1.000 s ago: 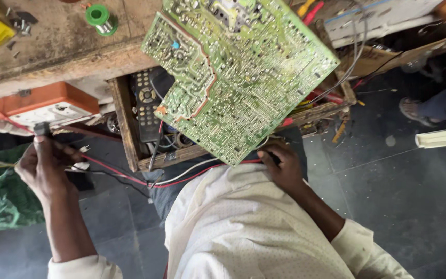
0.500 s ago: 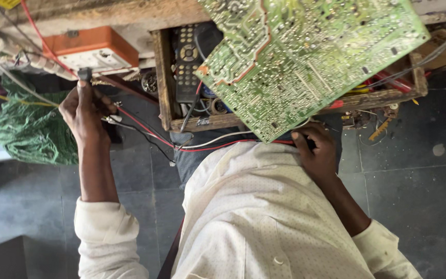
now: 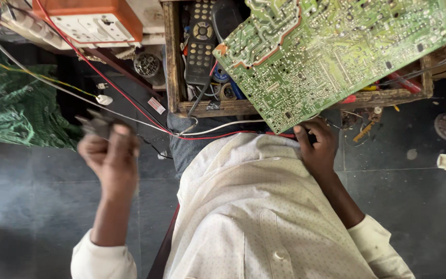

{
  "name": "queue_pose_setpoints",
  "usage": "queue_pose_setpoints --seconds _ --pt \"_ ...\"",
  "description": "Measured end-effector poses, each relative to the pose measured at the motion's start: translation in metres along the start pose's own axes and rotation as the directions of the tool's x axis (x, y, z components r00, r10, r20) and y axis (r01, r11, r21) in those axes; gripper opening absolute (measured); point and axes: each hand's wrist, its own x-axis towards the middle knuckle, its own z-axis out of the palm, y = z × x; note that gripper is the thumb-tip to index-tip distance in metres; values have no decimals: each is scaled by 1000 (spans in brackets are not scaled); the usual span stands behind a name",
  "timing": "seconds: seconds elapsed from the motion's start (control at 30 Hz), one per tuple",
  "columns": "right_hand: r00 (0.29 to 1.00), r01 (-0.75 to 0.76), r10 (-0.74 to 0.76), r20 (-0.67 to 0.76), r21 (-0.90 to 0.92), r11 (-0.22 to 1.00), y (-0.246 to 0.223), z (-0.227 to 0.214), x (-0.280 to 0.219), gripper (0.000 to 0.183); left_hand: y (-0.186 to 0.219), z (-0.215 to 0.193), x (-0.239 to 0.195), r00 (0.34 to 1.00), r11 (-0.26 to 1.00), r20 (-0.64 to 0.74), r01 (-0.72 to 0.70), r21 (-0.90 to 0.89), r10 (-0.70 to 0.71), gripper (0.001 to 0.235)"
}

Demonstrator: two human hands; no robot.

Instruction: The person holds a green circuit board and uses a soldering iron to work on specific points on the board. They also handle a remote control and a multimeter probe, connecting wires to the board and adjusting connections.

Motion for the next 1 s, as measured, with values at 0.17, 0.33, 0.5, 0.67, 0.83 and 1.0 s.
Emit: queue_pose_setpoints --seconds 0.17,0.33,0.5,0.67,0.83,1.0 --pt "1000 8 -8 -13 -5 1000 1 2 -1 15 -29 65 -47 935 944 146 328 -20 -322 27" --pt "999 -35 35 10 -11 999 8 2 -4 12 -54 115 -54 785 838 367 546 -25 -500 20" --pt "997 -81 81 9 -5 997 10 4 -5 7 -65 147 -38 715 782 484 616 -94 -505 24" --pt "998 -68 68 15 33 997 7 4 -3 7 -73 172 -32 691 801 556 594 -72 -462 28" --pt "1000 -21 20 22 45 999 6 4 -3 7 -70 176 -32 670 754 652 617 -224 -354 25" --pt "996 -83 80 32 123 989 11 5 -4 4 -72 179 -31 646 764 686 612 -204 -335 23"
